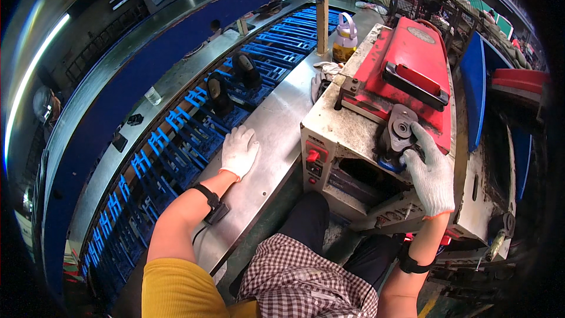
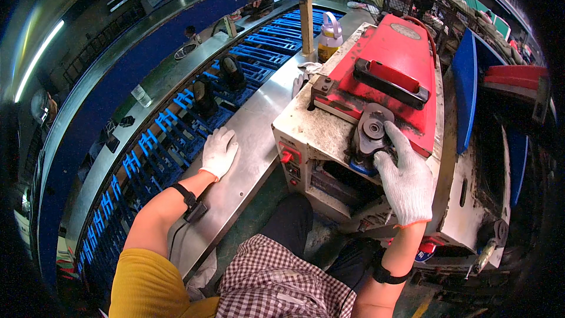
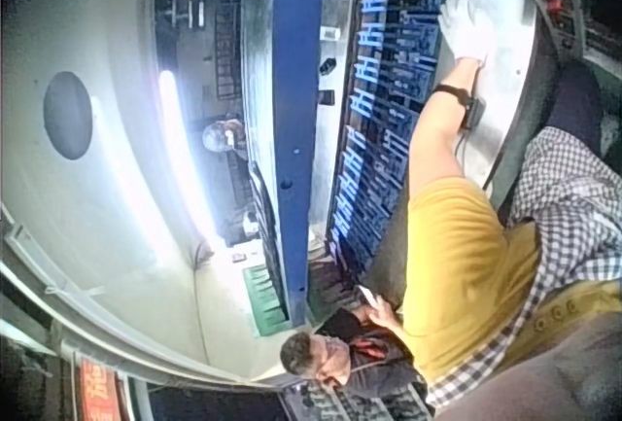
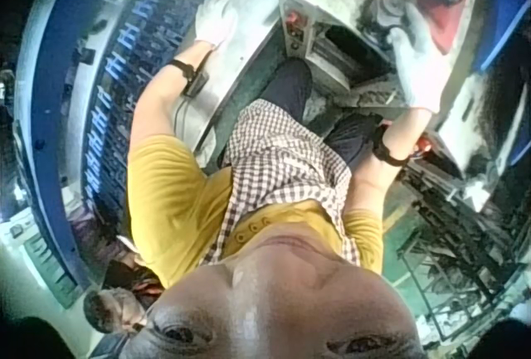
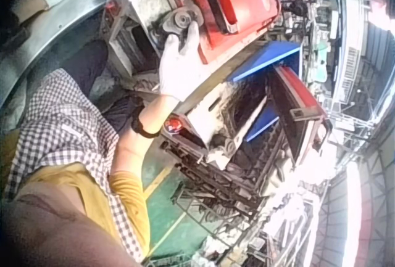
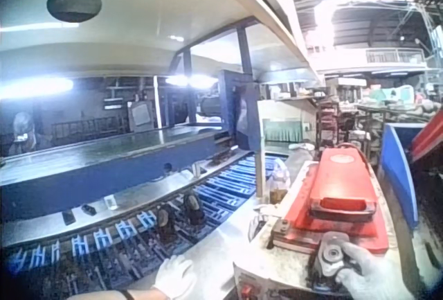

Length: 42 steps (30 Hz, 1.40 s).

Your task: Attaching and pressing soles onto shoes using a industrial pressing machine.

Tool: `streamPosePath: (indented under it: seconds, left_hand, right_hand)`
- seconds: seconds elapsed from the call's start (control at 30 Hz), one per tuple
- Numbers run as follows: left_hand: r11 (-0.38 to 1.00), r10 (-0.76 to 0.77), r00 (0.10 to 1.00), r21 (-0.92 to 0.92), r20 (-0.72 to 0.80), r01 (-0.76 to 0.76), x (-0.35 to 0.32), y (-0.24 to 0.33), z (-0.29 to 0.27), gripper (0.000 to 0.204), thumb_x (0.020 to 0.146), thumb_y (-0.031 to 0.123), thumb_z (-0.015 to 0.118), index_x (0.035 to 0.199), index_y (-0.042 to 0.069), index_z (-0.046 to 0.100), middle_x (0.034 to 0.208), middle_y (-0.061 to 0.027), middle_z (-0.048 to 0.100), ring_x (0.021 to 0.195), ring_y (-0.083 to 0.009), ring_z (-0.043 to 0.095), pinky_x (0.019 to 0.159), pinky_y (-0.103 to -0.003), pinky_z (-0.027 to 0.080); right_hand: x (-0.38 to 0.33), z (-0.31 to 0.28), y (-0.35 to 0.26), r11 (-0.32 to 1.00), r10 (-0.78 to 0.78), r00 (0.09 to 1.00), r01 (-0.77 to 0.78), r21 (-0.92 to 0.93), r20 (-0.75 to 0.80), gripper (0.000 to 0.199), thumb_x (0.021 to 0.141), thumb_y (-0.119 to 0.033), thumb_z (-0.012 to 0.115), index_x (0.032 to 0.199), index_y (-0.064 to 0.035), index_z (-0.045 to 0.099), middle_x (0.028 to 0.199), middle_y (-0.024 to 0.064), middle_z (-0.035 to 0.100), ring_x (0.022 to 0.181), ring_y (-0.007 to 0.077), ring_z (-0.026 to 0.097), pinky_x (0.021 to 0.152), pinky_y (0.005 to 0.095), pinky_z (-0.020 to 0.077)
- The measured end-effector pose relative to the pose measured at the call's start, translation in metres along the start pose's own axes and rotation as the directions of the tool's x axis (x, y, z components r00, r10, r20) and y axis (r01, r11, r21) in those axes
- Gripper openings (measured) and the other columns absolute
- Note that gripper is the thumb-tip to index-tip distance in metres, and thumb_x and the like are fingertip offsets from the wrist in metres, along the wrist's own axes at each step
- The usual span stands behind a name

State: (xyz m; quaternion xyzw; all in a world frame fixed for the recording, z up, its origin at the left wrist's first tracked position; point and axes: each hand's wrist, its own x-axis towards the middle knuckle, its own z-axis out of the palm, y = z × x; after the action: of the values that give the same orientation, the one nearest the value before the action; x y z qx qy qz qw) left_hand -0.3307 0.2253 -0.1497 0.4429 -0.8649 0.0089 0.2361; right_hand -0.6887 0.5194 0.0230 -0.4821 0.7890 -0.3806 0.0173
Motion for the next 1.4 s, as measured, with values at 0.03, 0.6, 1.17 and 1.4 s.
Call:
streamPosePath:
  seconds: [0.03,0.6,1.17,1.4]
  left_hand:
    - [1.000,0.002,1.000,-0.005,-0.012,-0.002,-0.0003,0.0002,0.0000,0.033,0.091,0.026,0.066,0.118,0.007,0.068,0.125,-0.0148,0.062,0.117,-0.0363,0.056,0.101,-0.048,0.045]
    - [0.999,-0.029,1.000,-0.025,-0.008,0.028,-0.0019,0.0037,-0.0040,0.033,0.092,0.025,0.065,0.119,0.007,0.068,0.124,-0.0142,0.062,0.117,-0.0368,0.056,0.102,-0.048,0.045]
    - [1.000,0.005,0.999,0.002,-0.036,-0.005,-0.0030,0.0009,-0.0015,0.033,0.091,0.025,0.066,0.118,0.007,0.068,0.121,-0.0138,0.061,0.116,-0.0360,0.056,0.100,-0.048,0.046]
    - [1.000,0.010,0.999,0.007,-0.037,-0.010,-0.0050,-0.0006,-0.0011,0.034,0.091,0.025,0.067,0.119,0.007,0.069,0.124,-0.0150,0.061,0.116,-0.0368,0.056,0.101,-0.048,0.046]
  right_hand:
    - [0.0001,-0.0002,0.0001,1.000,0.018,1.000,-0.018,0.007,0.009,0.059,0.092,-0.025,0.073,0.149,-0.0201,0.061,0.122,0.0221,0.074,0.115,0.0358,0.072,0.100,0.0409,0.0541]
    - [-0.0008,-0.0017,0.0015,1.000,0.001,1.000,-0.001,-0.007,0.008,0.059,0.093,-0.028,0.073,0.150,-0.0242,0.060,0.118,0.0235,0.075,0.114,0.0381,0.072,0.099,0.0433,0.0553]
    - [-0.0005,-0.0037,-0.0020,0.998,0.049,0.998,-0.050,0.034,0.035,0.059,0.093,-0.027,0.074,0.150,-0.0210,0.061,0.118,0.0241,0.075,0.113,0.0367,0.073,0.100,0.0421,0.0543]
    - [-0.0018,-0.0028,0.0009,1.000,0.017,1.000,-0.018,0.010,0.018,0.058,0.093,-0.025,0.074,0.149,-0.0198,0.061,0.119,0.0242,0.074,0.115,0.0370,0.072,0.101,0.0415,0.0539]
